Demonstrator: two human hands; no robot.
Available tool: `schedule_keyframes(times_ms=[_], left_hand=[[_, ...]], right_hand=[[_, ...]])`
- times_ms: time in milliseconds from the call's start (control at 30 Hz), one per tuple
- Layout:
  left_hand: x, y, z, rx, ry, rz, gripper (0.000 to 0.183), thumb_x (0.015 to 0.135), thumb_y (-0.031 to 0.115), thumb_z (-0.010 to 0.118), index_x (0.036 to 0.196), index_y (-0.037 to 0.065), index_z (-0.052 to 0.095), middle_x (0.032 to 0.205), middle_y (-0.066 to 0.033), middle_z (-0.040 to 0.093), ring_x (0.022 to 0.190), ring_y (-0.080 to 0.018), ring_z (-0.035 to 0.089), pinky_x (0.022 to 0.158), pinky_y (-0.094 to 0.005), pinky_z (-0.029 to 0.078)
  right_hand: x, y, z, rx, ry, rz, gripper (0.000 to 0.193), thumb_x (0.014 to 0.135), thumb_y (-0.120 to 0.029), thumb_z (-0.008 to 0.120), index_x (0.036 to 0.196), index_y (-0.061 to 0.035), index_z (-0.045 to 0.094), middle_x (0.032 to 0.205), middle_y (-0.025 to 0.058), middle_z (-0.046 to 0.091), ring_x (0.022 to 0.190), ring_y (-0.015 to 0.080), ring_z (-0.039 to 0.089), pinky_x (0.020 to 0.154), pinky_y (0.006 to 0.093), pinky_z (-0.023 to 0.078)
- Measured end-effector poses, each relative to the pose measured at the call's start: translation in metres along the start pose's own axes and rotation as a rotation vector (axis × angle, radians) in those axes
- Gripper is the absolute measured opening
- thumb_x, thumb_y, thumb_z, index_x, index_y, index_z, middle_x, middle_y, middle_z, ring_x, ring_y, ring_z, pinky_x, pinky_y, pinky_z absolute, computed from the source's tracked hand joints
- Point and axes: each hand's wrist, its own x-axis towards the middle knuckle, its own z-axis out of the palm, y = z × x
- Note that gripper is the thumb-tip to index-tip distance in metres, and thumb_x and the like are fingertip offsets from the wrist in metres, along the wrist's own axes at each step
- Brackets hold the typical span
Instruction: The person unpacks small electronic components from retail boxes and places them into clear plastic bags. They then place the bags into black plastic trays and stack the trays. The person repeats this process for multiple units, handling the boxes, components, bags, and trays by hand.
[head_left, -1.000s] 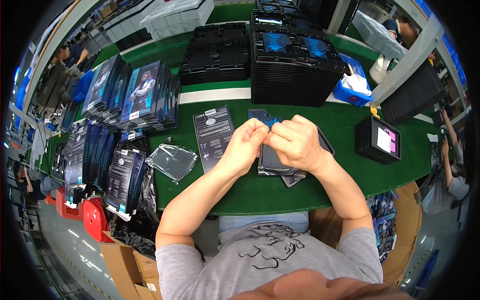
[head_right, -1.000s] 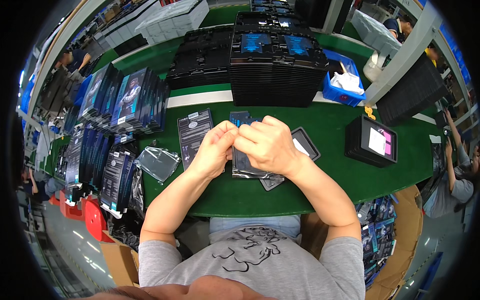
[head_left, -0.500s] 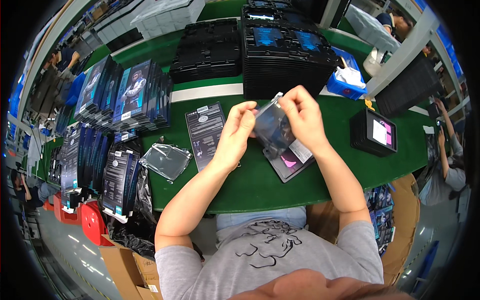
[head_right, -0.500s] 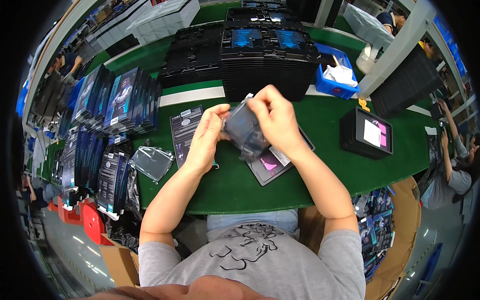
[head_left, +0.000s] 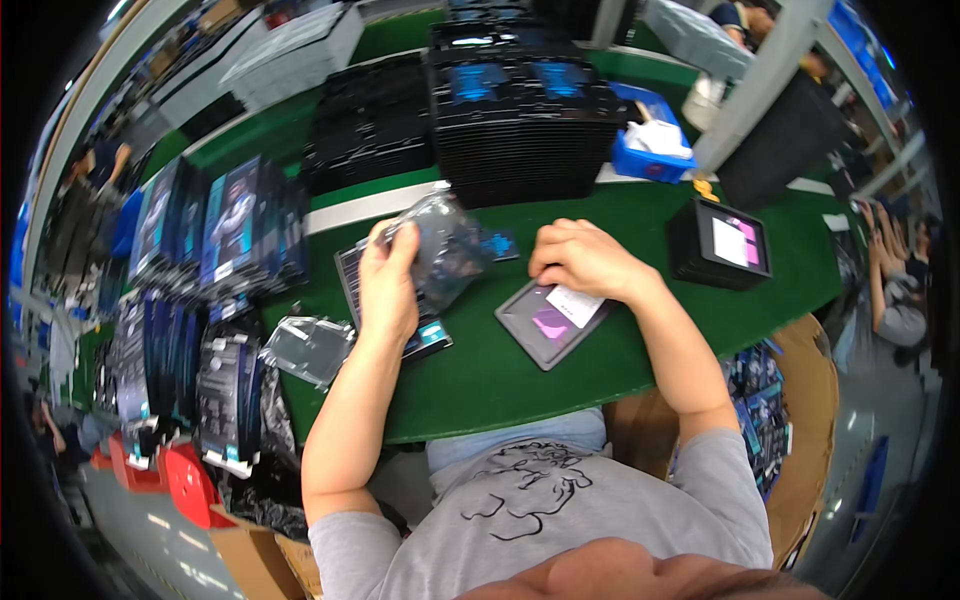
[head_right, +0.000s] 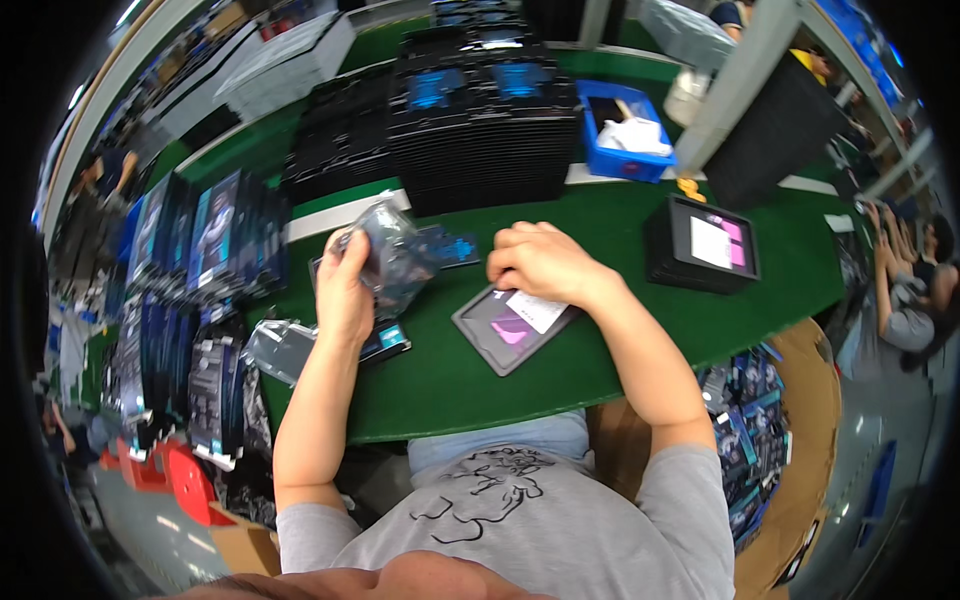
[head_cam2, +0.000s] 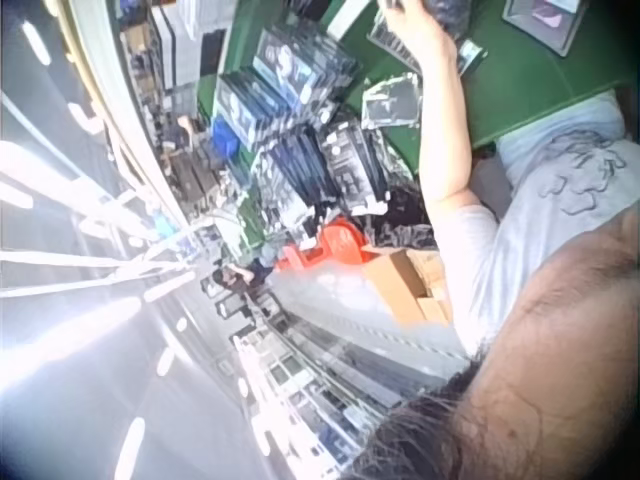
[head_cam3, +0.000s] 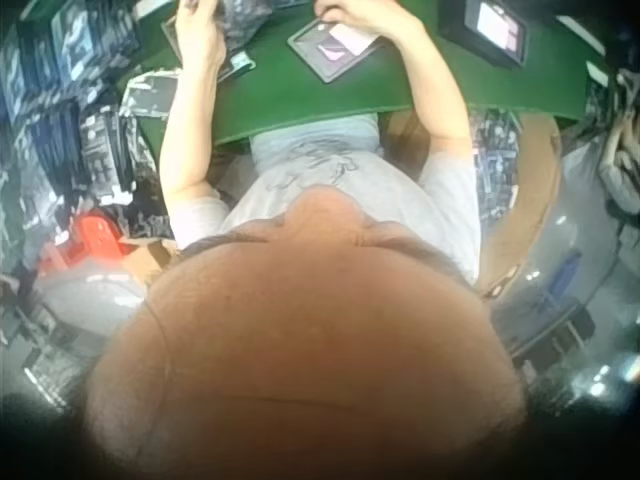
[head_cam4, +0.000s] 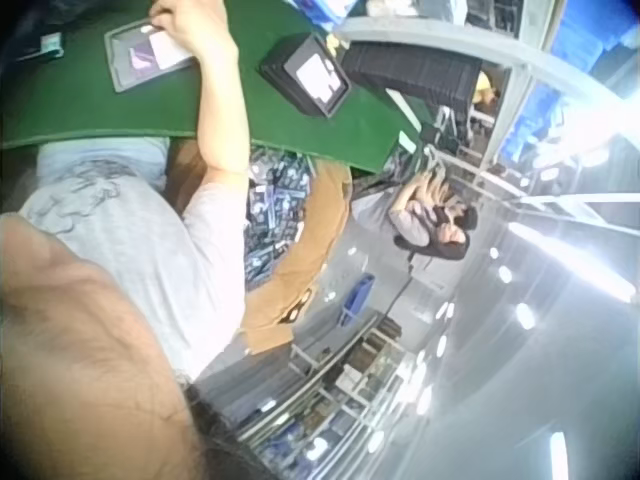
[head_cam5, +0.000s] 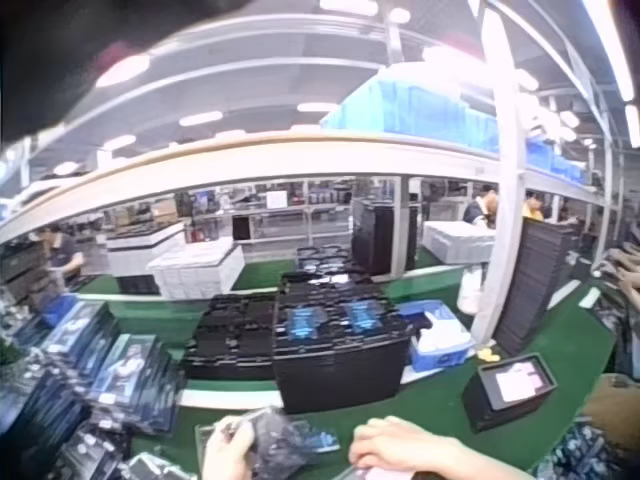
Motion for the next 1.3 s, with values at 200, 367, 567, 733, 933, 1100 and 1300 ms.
schedule_keyframes(times_ms=[200, 367, 567, 733, 933, 1100, 1300], left_hand=[[-0.004, 0.006, -0.003, 0.017, 0.088, -0.077, 0.026, 0.099, 0.017, 0.055, 0.121, 0.003, 0.051, 0.109, -0.0073, 0.061, 0.096, -0.0148, 0.059, 0.087, -0.0302, 0.048], [-0.006, 0.002, 0.003, 0.074, 0.014, -0.079, 0.028, 0.097, 0.009, 0.056, 0.123, 0.002, 0.048, 0.112, -0.0080, 0.060, 0.099, -0.0152, 0.058, 0.092, -0.0314, 0.046], [-0.010, -0.004, 0.006, 0.158, -0.082, -0.063, 0.024, 0.095, 0.007, 0.059, 0.118, 0.004, 0.052, 0.105, -0.0060, 0.062, 0.095, -0.0120, 0.057, 0.089, -0.0286, 0.047], [-0.009, -0.006, 0.001, 0.211, -0.087, -0.044, 0.025, 0.094, 0.009, 0.061, 0.117, 0.005, 0.052, 0.104, -0.0049, 0.062, 0.093, -0.0115, 0.057, 0.085, -0.0283, 0.048], [-0.011, -0.001, 0.003, 0.243, -0.079, -0.055, 0.028, 0.096, 0.009, 0.059, 0.121, 0.006, 0.048, 0.107, -0.0056, 0.059, 0.099, -0.0120, 0.055, 0.089, -0.0285, 0.046], [-0.011, -0.007, -0.001, 0.224, -0.086, -0.047, 0.024, 0.098, 0.011, 0.055, 0.120, 0.006, 0.046, 0.110, -0.0060, 0.056, 0.100, -0.0114, 0.052, 0.091, -0.0278, 0.043], [-0.016, -0.005, 0.006, 0.310, -0.239, 0.015, 0.022, 0.096, 0.009, 0.059, 0.117, 0.006, 0.052, 0.106, -0.0035, 0.058, 0.100, -0.0103, 0.054, 0.090, -0.0258, 0.043]], right_hand=[[-0.042, -0.004, -0.074, -0.239, 0.366, 0.021, 0.005, 0.078, -0.013, 0.070, 0.082, -0.0113, 0.068, 0.083, 0.0017, 0.062, 0.087, 0.0225, 0.062, 0.075, 0.0372, 0.049], [-0.126, 0.052, -0.146, -0.344, 0.450, 0.388, 0.010, 0.079, -0.009, 0.070, 0.088, -0.0058, 0.069, 0.084, 0.0058, 0.062, 0.086, 0.0266, 0.061, 0.076, 0.0359, 0.049], [-0.169, 0.110, -0.138, -0.214, 0.403, 0.602, 0.010, 0.082, -0.010, 0.068, 0.091, -0.0050, 0.070, 0.087, 0.0057, 0.063, 0.088, 0.0240, 0.062, 0.077, 0.0351, 0.049], [-0.160, 0.119, -0.128, -0.265, 0.429, 0.584, 0.011, 0.082, -0.010, 0.069, 0.092, -0.0047, 0.069, 0.087, 0.0054, 0.062, 0.086, 0.0236, 0.062, 0.076, 0.0342, 0.049], [-0.157, 0.115, -0.124, -0.229, 0.435, 0.663, 0.012, 0.082, -0.013, 0.069, 0.092, -0.0061, 0.070, 0.088, 0.0054, 0.064, 0.086, 0.0246, 0.064, 0.076, 0.0354, 0.049], [-0.160, 0.111, -0.121, -0.309, 0.442, 0.629, 0.011, 0.082, -0.013, 0.069, 0.091, -0.0060, 0.070, 0.086, 0.0062, 0.063, 0.086, 0.0257, 0.063, 0.075, 0.0366, 0.049], [-0.162, 0.117, -0.114, -0.340, 0.458, 0.595, 0.011, 0.081, -0.012, 0.069, 0.089, -0.0044, 0.069, 0.086, 0.0075, 0.063, 0.087, 0.0271, 0.063, 0.077, 0.0370, 0.049]])
